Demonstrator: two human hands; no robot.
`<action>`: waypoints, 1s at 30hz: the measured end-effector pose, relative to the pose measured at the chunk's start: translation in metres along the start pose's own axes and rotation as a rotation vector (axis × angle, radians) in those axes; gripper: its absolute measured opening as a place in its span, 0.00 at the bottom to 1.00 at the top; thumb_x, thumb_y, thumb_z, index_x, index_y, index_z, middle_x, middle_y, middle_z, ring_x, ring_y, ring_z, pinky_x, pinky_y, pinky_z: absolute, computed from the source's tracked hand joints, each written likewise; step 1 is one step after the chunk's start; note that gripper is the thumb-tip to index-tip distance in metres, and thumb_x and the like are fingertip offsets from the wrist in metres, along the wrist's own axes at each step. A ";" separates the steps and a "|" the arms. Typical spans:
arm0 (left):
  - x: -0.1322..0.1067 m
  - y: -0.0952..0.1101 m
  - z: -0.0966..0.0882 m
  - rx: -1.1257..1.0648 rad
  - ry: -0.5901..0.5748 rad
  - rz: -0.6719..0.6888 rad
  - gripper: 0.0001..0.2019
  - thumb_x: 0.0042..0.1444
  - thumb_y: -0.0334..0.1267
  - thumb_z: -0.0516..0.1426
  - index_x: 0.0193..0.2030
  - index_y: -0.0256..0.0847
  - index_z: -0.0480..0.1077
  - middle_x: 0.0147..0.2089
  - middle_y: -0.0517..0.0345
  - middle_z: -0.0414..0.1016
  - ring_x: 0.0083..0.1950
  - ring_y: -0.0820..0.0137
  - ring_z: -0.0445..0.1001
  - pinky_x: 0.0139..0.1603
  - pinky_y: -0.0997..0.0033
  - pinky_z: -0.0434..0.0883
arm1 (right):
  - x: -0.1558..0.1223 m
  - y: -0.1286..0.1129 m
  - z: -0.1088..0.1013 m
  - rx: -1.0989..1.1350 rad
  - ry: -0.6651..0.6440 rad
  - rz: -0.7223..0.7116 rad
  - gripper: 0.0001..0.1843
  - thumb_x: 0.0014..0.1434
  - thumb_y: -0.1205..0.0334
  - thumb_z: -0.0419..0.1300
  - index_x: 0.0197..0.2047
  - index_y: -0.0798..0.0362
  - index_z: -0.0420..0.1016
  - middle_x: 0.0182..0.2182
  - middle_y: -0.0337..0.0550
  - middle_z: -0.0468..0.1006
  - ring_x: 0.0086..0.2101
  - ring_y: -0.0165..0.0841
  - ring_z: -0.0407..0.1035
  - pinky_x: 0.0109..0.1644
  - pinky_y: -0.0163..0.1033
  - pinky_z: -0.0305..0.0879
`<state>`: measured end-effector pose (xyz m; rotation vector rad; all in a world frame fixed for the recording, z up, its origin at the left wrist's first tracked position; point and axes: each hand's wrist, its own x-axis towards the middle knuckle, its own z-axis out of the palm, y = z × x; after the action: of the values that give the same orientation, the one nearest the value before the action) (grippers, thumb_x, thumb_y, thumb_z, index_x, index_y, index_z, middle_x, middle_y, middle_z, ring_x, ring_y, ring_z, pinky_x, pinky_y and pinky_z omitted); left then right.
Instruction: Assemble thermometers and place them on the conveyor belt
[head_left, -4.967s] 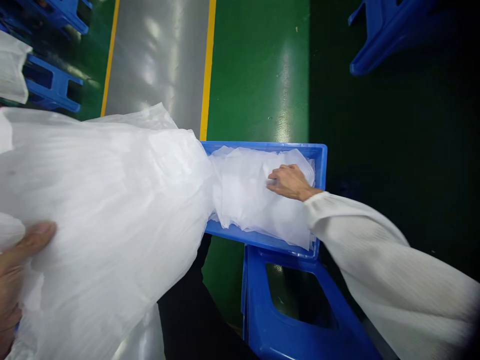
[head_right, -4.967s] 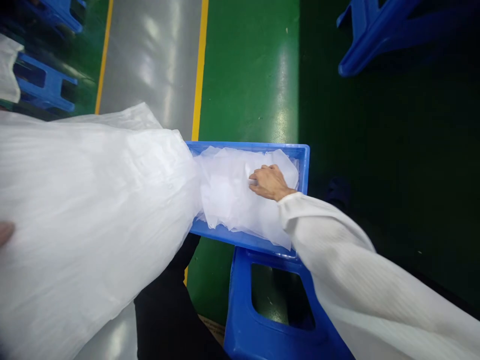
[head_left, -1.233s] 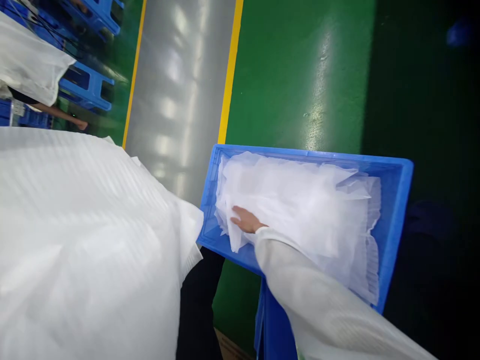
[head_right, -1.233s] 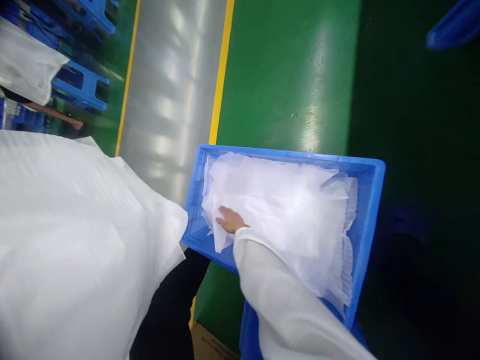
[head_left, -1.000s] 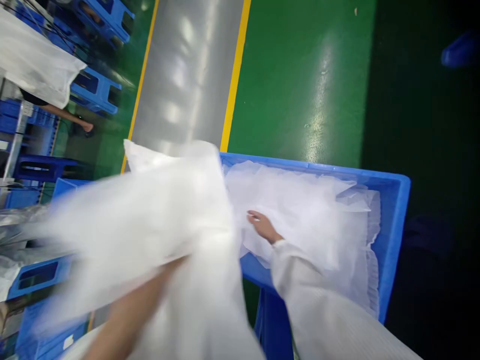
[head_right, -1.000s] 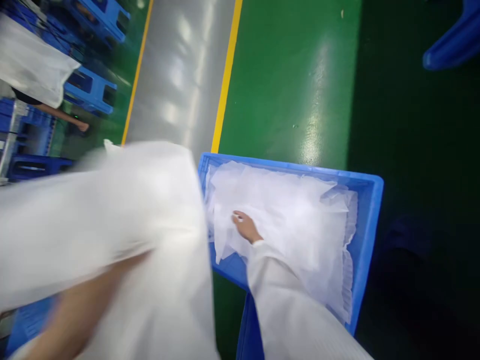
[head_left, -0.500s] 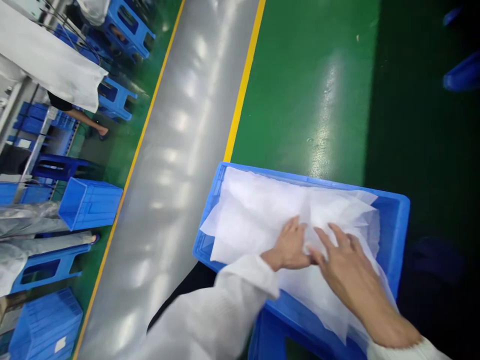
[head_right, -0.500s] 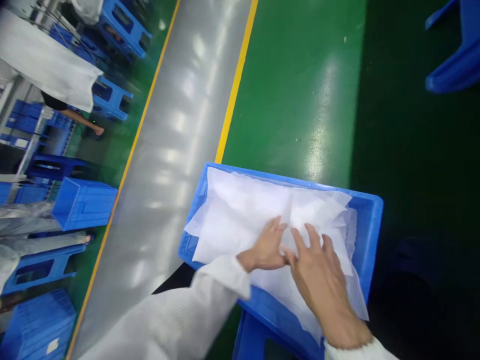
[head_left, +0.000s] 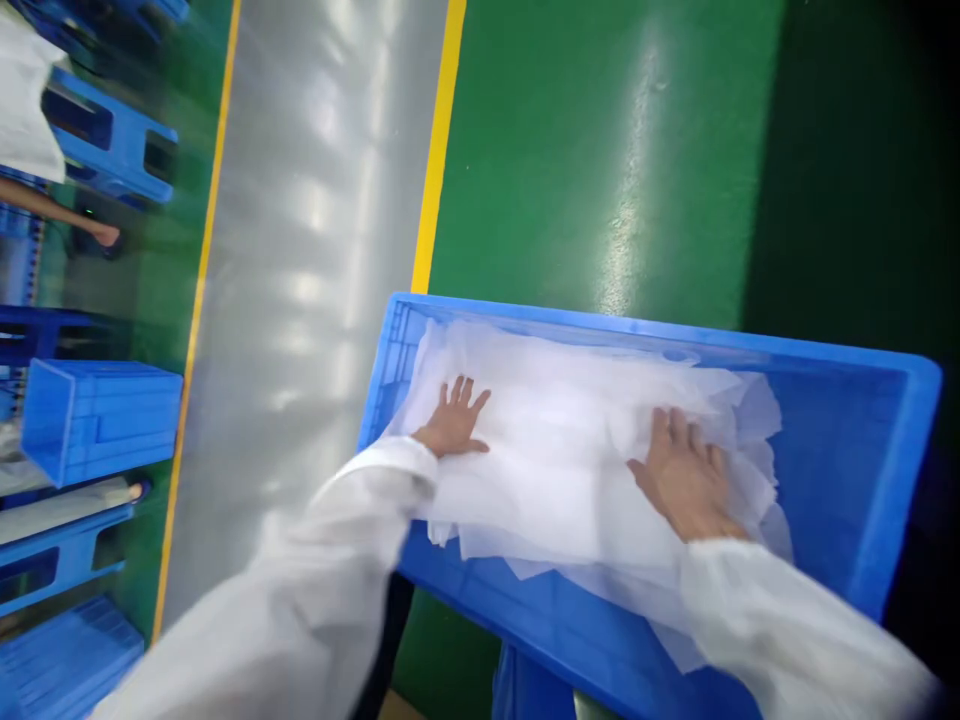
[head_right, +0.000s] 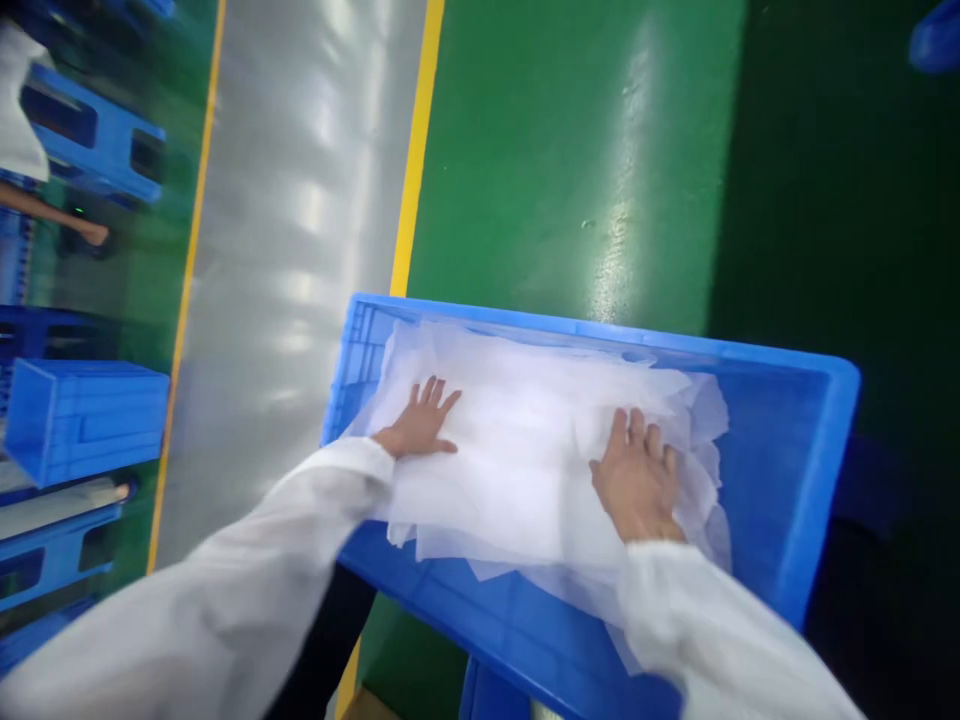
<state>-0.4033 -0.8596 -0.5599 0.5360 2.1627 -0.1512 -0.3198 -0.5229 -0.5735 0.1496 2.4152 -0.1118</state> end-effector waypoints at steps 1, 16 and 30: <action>-0.015 0.000 0.006 0.006 -0.006 0.053 0.62 0.47 0.62 0.70 0.79 0.40 0.42 0.80 0.31 0.28 0.79 0.37 0.25 0.74 0.30 0.33 | -0.019 -0.002 0.001 -0.009 0.031 0.009 0.47 0.69 0.54 0.56 0.79 0.62 0.35 0.76 0.64 0.28 0.73 0.62 0.32 0.73 0.66 0.41; -0.046 0.064 0.003 -0.165 0.097 -0.095 0.26 0.55 0.26 0.57 0.61 0.39 0.73 0.72 0.39 0.63 0.76 0.51 0.57 0.77 0.37 0.43 | -0.082 -0.030 -0.002 0.270 -0.210 0.026 0.23 0.69 0.63 0.60 0.65 0.52 0.71 0.71 0.50 0.60 0.70 0.45 0.54 0.73 0.62 0.49; -0.238 0.145 -0.195 -0.724 0.638 0.017 0.24 0.51 0.57 0.53 0.41 0.41 0.79 0.49 0.49 0.83 0.57 0.51 0.79 0.60 0.58 0.76 | -0.335 0.025 -0.177 0.838 0.452 0.024 0.18 0.65 0.70 0.59 0.56 0.53 0.78 0.55 0.47 0.77 0.58 0.39 0.70 0.65 0.50 0.62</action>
<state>-0.3603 -0.7480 -0.2409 0.1801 2.5887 0.8923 -0.1816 -0.5023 -0.2198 0.6363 2.6445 -1.1856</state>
